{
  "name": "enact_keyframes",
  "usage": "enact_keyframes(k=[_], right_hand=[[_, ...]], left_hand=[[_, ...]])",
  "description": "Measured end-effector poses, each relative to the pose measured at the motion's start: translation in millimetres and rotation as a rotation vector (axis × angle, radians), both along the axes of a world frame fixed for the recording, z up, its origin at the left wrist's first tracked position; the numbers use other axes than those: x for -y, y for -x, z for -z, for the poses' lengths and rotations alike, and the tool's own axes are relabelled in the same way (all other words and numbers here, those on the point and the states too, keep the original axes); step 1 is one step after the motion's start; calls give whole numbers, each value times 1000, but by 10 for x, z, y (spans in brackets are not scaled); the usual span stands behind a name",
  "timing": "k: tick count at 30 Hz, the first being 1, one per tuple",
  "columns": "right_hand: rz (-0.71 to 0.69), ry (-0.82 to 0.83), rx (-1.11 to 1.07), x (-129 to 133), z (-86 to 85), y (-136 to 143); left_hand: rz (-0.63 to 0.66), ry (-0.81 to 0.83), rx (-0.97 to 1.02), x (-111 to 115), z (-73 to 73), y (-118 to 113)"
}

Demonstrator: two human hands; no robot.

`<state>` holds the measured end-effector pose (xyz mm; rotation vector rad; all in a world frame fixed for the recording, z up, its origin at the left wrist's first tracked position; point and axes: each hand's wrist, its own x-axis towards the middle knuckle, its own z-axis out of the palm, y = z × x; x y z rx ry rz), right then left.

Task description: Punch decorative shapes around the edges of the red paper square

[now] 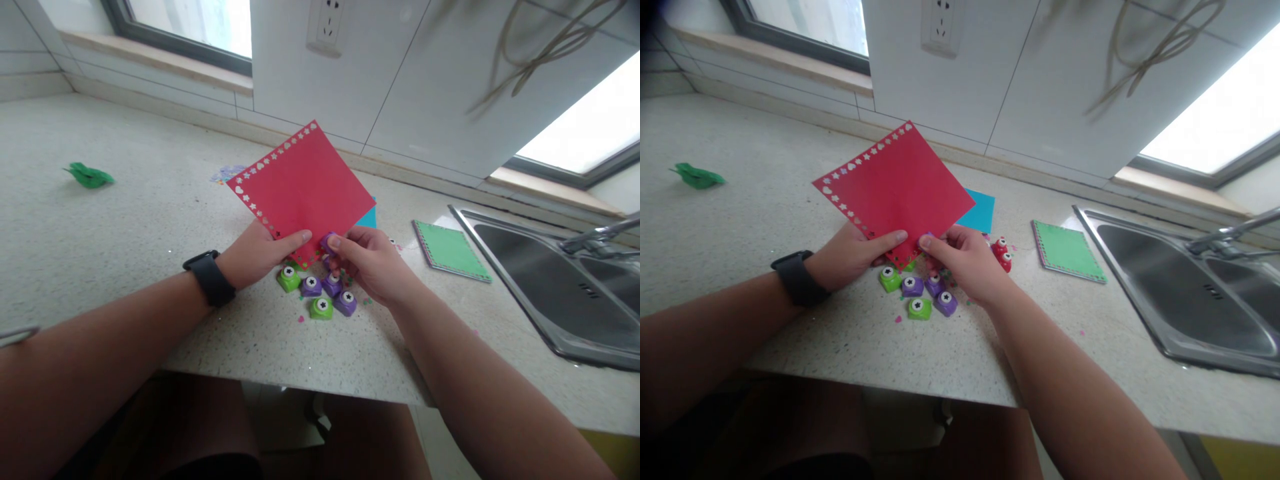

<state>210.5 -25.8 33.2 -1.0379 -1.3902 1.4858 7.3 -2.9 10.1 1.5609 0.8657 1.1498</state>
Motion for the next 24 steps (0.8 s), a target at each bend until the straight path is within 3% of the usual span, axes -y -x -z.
enact_keyframes(k=[24], right_hand=[[26,-35,17,3,-5,-12]], left_hand=[[-34,-17,-38,16,-9,1]])
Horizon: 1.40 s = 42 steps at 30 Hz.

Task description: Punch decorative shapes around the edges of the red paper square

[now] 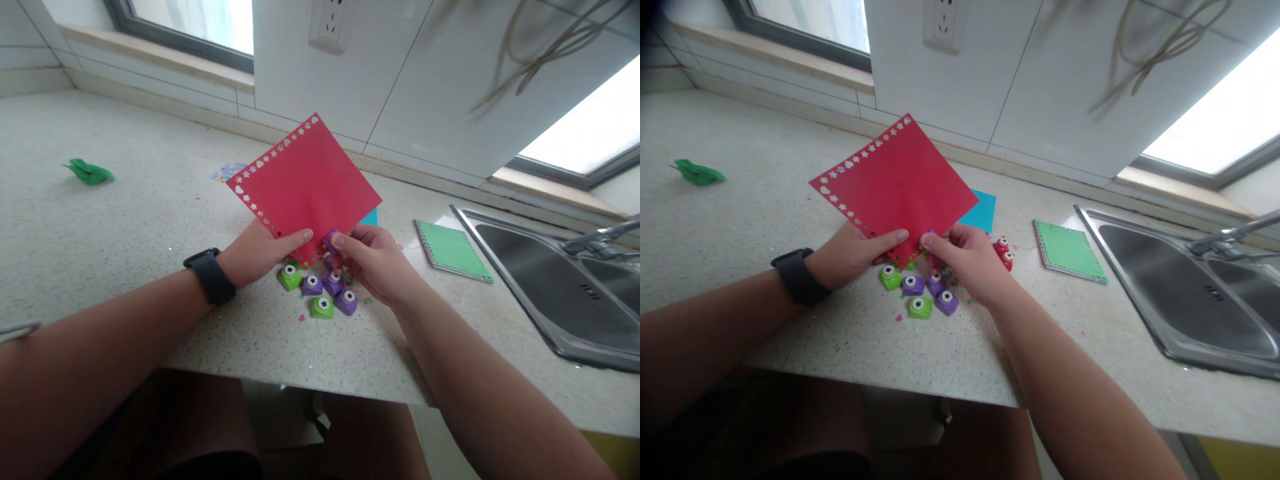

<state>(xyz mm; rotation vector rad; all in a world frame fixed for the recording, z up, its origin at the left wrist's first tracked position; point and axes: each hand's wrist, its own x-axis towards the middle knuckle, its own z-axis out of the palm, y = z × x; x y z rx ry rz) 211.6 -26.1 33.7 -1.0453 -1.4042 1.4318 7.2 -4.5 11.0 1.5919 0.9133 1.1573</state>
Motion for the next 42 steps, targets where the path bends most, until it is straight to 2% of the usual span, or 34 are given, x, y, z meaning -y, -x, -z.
enact_keyframes(k=[7,18,42], right_hand=[[-11,8,3,5,-10,6],[-22,2,48,0,-4,4],[-8,-16,53,20,-26,41]], left_hand=[[7,-10,-1,-22,31,8],[-20,-14,1,5,-19,-1],[24,-12,20,-3,-1,6]])
